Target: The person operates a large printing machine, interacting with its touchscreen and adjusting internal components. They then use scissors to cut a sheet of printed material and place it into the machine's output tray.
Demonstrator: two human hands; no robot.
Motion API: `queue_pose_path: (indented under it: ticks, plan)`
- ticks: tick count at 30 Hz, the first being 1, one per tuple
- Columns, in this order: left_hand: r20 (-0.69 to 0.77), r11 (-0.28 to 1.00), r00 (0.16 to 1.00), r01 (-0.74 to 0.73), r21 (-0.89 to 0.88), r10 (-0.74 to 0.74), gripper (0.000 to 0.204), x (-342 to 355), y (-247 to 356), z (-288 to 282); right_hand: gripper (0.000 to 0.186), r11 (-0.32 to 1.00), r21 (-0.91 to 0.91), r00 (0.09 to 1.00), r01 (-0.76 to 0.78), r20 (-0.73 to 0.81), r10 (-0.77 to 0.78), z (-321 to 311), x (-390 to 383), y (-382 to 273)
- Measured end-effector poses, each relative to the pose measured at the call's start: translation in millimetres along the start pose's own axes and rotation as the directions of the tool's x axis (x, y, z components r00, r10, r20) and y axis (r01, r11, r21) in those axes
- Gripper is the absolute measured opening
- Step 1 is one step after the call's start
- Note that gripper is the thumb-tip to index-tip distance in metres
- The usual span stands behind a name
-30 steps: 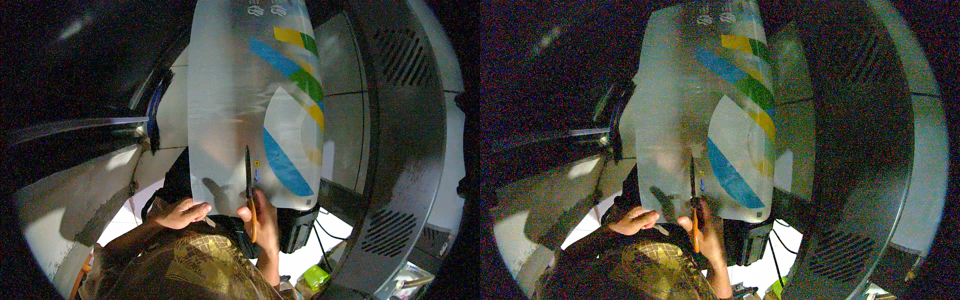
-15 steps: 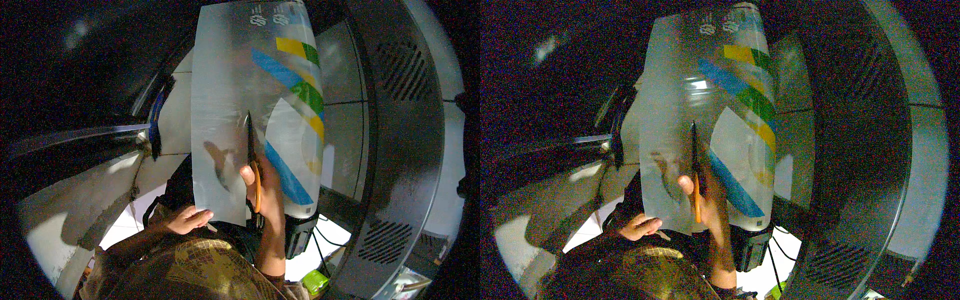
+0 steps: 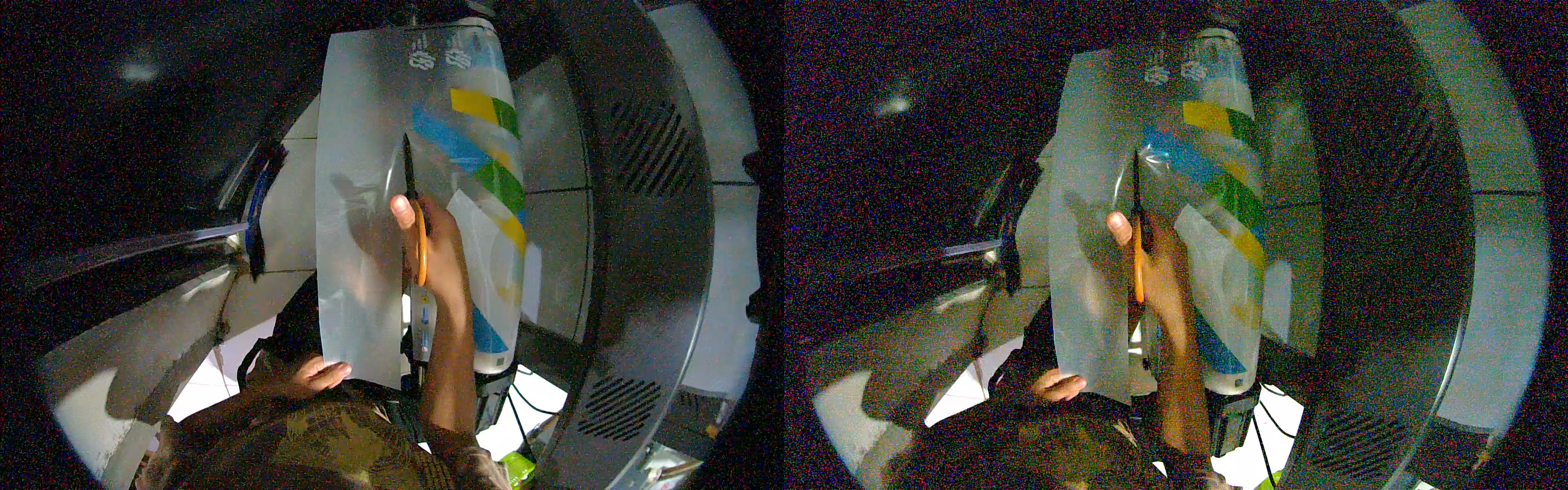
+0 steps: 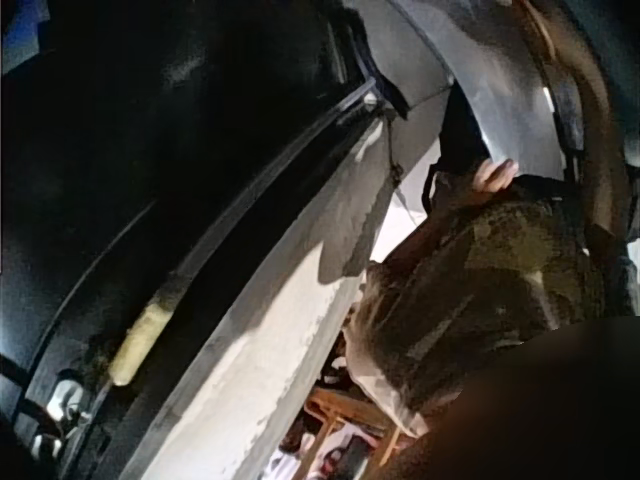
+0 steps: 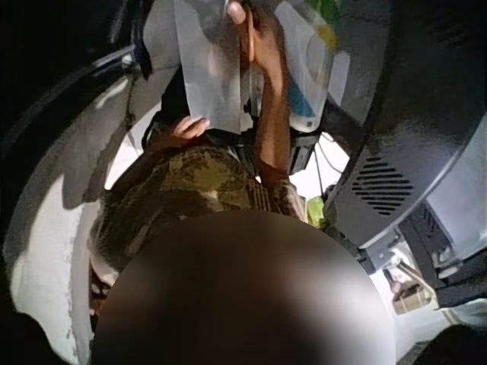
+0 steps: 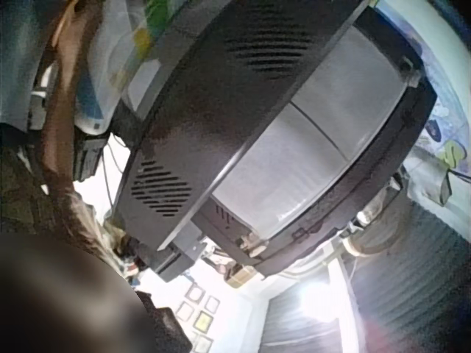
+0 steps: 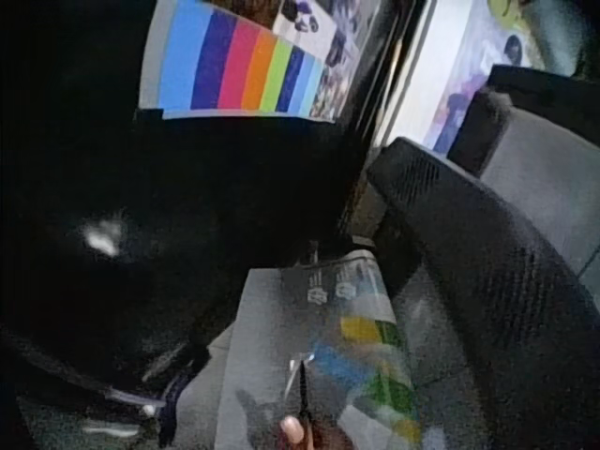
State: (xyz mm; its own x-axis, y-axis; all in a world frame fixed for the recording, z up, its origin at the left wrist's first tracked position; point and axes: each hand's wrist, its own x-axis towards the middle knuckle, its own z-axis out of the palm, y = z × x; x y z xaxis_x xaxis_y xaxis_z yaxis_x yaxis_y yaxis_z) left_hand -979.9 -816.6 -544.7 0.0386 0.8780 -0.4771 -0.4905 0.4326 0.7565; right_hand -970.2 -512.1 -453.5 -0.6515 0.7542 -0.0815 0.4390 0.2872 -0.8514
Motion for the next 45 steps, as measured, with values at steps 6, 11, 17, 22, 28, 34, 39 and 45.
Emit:
queue_pose_path:
  ticks: [6,11,17,22,28,34,39,45]
  plan:
    - [-0.031,0.962,0.999,0.043,0.27,-0.036,0.049,2.8,-15.7,-4.1,0.067,1.0,-0.002,0.999,0.023,0.035,-0.023,1.3,42.1,-9.7]
    - [0.218,0.911,0.956,0.094,0.4,-0.194,0.047,19.2,-55.9,-24.7,0.067,0.999,0.033,1.0,0.028,0.001,-0.028,11.2,80.5,-14.8]
    - [0.113,0.902,0.984,-0.171,0.395,0.137,0.045,18.2,-71.0,-24.8,0.066,0.998,0.043,0.998,0.052,0.025,-0.053,11.0,120.3,-13.3]
    - [0.246,0.892,0.953,0.051,0.45,-0.179,0.047,33.0,-90.1,-30.2,0.067,0.995,0.053,0.996,0.084,0.036,-0.086,14.6,145.8,-13.4]
    - [0.193,0.919,0.978,-0.141,0.369,0.073,0.048,30.1,-116.0,-31.1,0.069,0.999,-0.021,0.999,0.026,0.029,-0.025,21.3,187.0,-7.6]
    - [0.225,0.927,0.974,-0.056,0.372,-0.032,0.048,35.2,-105.4,-39.5,0.07,0.983,0.075,0.982,0.17,-0.097,-0.162,35.1,229.0,-9.0]
    - [0.233,0.93,0.971,-0.041,0.365,-0.049,0.05,34.1,-99.9,-42.2,0.075,0.973,0.176,0.989,0.15,-0.013,-0.151,35.1,258.5,-21.1]
    - [0.241,0.932,0.969,-0.029,0.362,-0.063,0.052,33.1,-96.3,-40.7,0.063,0.99,0.081,0.991,0.117,-0.073,-0.111,17.4,208.1,-3.4]
